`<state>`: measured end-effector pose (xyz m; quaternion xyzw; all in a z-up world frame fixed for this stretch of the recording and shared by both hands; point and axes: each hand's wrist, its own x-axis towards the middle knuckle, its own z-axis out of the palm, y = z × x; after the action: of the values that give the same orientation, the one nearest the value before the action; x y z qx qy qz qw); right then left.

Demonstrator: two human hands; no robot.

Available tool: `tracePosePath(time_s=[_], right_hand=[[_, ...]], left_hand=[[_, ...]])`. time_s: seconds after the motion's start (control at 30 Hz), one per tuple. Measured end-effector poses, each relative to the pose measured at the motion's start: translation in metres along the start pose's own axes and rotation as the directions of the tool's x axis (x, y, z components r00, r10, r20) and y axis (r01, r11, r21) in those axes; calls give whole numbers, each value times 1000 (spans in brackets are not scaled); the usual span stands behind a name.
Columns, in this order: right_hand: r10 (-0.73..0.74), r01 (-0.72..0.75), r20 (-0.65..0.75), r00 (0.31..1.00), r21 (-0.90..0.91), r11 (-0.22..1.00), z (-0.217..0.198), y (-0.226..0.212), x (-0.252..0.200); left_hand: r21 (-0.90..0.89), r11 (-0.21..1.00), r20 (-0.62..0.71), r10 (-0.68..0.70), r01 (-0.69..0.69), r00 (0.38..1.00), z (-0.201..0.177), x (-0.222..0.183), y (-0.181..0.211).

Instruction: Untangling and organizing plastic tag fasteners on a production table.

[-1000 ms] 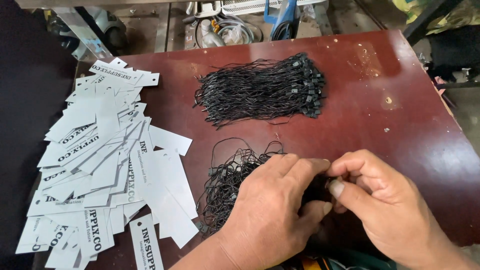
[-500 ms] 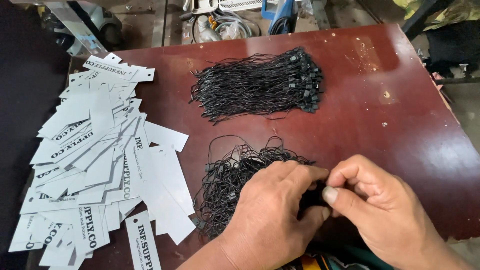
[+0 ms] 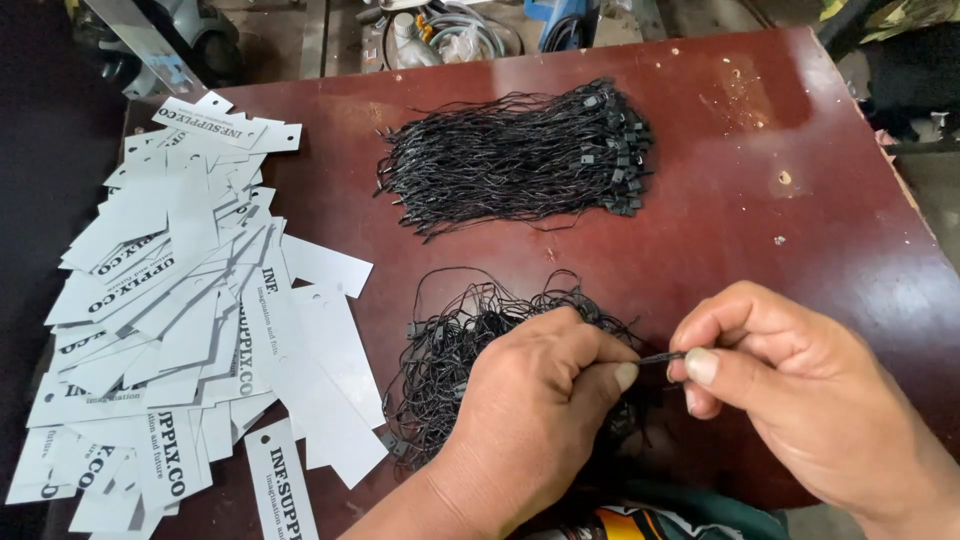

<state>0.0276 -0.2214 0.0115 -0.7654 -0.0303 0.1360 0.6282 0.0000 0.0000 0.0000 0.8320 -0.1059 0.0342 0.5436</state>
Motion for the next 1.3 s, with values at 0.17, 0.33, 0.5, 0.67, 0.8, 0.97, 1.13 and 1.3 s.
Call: tracePosePath(time_s=[0.17,0.33,0.5,0.67,0.8,0.97,1.13,1.3], right_hand=[[17,-5,-41,999,273,962,-8,-1,10],[-58,48,-117,991,-85,995,5,-17,10],[-249,255,59,967,-262,931,18,-38,5],[-191,197,-90,977,72,978,2,-34,8],[-210,214,-126,970,18,977,-9,-34,5],[-304,258,-187,934,-236,937,-21,-24,1],[-234,225,2,972,-285,932,-8,-34,-14],[-292,275,19,956,-402,874,-4,-45,-19]], left_hand=[[105,992,-122,79,-66,989,-11,3,3],[356,933,-283,160,-51,946,-21,2,21],[53,985,-10,166,-165,986,-7,5,33],[136,984,-94,126,-113,988,-4,3,18],[326,940,-120,144,-98,982,-1,-4,9],[483,875,-175,113,-15,978,-6,-7,14],[162,965,-35,215,-207,976,-8,-7,48],[-4,993,-24,118,-118,993,-3,-13,50]])
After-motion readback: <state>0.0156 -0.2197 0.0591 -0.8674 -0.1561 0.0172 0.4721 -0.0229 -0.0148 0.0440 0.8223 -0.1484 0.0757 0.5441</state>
